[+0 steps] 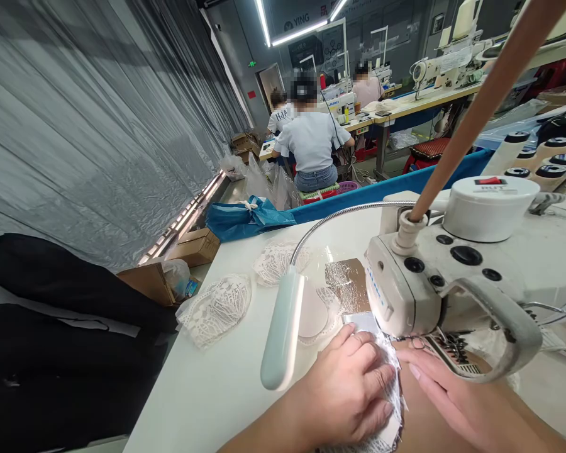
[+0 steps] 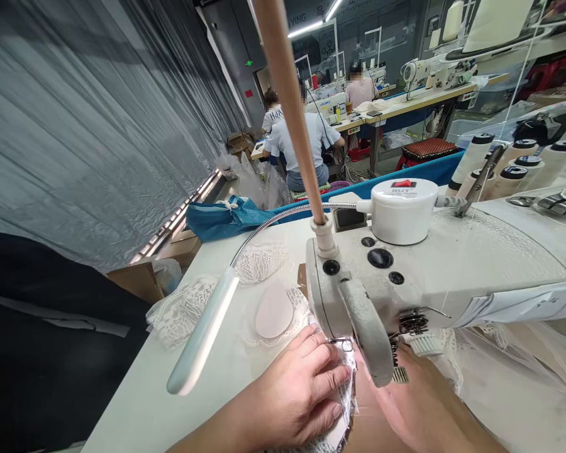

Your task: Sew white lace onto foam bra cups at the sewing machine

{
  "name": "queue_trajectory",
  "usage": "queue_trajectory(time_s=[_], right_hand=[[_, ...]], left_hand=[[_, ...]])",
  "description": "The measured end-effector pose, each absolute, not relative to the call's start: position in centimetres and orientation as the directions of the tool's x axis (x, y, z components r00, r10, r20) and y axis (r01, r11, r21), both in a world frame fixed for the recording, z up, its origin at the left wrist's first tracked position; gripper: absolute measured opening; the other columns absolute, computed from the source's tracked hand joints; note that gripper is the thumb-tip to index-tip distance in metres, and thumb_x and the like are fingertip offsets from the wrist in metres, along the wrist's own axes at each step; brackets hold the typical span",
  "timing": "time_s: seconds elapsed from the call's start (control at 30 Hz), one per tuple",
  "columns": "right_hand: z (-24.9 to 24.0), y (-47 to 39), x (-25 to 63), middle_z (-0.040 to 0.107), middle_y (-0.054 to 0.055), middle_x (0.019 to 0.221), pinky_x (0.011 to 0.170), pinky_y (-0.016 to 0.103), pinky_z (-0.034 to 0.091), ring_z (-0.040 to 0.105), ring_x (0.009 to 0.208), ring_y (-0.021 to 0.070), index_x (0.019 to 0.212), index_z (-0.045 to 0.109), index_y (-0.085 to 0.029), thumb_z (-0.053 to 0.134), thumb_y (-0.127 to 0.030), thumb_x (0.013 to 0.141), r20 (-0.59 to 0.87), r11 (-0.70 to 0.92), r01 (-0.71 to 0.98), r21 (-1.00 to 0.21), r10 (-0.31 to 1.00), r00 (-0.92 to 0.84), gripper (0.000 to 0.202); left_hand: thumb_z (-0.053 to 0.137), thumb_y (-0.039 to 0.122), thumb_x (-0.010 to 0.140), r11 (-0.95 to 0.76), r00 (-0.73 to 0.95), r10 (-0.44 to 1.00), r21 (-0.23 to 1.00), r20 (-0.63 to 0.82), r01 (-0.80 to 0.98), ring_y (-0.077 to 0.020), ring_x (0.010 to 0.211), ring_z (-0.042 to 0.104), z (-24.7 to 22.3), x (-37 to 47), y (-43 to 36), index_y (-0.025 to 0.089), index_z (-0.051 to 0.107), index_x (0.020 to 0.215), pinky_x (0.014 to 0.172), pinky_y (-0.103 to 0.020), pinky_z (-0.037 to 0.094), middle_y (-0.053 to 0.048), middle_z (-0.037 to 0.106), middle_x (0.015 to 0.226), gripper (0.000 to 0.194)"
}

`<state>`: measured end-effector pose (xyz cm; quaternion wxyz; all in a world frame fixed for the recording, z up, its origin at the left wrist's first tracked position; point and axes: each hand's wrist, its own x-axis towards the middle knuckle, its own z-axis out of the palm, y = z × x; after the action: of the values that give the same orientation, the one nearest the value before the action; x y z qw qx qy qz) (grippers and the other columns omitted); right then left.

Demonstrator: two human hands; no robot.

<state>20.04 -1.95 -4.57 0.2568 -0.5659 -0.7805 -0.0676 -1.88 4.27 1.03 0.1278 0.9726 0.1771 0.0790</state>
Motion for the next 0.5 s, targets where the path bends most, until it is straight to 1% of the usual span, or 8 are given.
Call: queue_trajectory(time_s=[0.1, 0.23, 0.37, 0.43, 0.5], right_hand=[[-4.9, -1.9, 20.0, 0.074, 0.004, 0.106, 0.083, 0.038, 0.054, 0.069, 0.096, 0.0258, 0.112, 0.069, -0.031, 0.044, -0.031, 0.093, 0.477, 0.367, 0.913, -0.179, 0.844, -0.246, 0.031], [-6.0, -2.3, 19.8, 0.073, 0.008, 0.108, 0.081, 0.041, 0.054, 0.068, 0.095, 0.0263, 0.112, 0.069, -0.028, 0.035, -0.024, 0.095, 0.429, 0.396, 0.902, -0.171, 0.854, -0.293, 0.039], [-7.0, -2.9, 19.9, 0.071, 0.012, 0.106, 0.081, 0.044, 0.053, 0.066, 0.095, 0.0287, 0.116, 0.069, -0.025, 0.034, -0.02, 0.095, 0.397, 0.413, 0.901, -0.134, 0.855, -0.333, 0.041], [-7.3, -3.0, 19.9, 0.071, 0.013, 0.103, 0.079, 0.044, 0.053, 0.065, 0.096, 0.03, 0.117, 0.069, -0.024, 0.034, -0.019, 0.094, 0.395, 0.403, 0.905, -0.133, 0.859, -0.325, 0.042], [-7.3, -2.9, 19.9, 0.071, 0.013, 0.103, 0.077, 0.043, 0.053, 0.065, 0.096, 0.0296, 0.115, 0.07, -0.026, 0.035, -0.018, 0.092, 0.431, 0.381, 0.912, -0.152, 0.856, -0.285, 0.043]], left_hand=[[0.047, 0.036, 0.095, -0.905, 0.926, 0.363, 0.275, 0.1, 0.325, -0.0254, 0.103, 0.054, 1.0, -1.9, 4.3, 0.017, 0.058, 0.116, 0.103, -0.045, 0.036, -0.01, 0.061, 0.103, 0.03], [0.05, 0.038, 0.094, -0.905, 0.924, 0.356, 0.296, 0.138, 0.305, -0.026, 0.103, 0.055, 0.5, -2.1, 4.6, 0.015, 0.056, 0.121, 0.104, -0.046, 0.036, -0.011, 0.062, 0.103, 0.036], [0.054, 0.041, 0.091, -0.905, 0.918, 0.357, 0.31, 0.176, 0.292, -0.0275, 0.105, 0.055, -0.2, -2.2, 4.9, 0.012, 0.057, 0.121, 0.106, -0.048, 0.037, -0.012, 0.062, 0.101, 0.042], [0.053, 0.041, 0.091, -0.903, 0.914, 0.363, 0.311, 0.18, 0.297, -0.028, 0.106, 0.055, -0.4, -2.3, 4.9, 0.012, 0.058, 0.119, 0.108, -0.049, 0.036, -0.012, 0.061, 0.101, 0.04], [0.053, 0.04, 0.091, -0.901, 0.91, 0.37, 0.31, 0.187, 0.302, -0.0284, 0.108, 0.054, -0.5, -2.3, 4.8, 0.012, 0.059, 0.116, 0.11, -0.049, 0.034, -0.012, 0.061, 0.101, 0.038]])
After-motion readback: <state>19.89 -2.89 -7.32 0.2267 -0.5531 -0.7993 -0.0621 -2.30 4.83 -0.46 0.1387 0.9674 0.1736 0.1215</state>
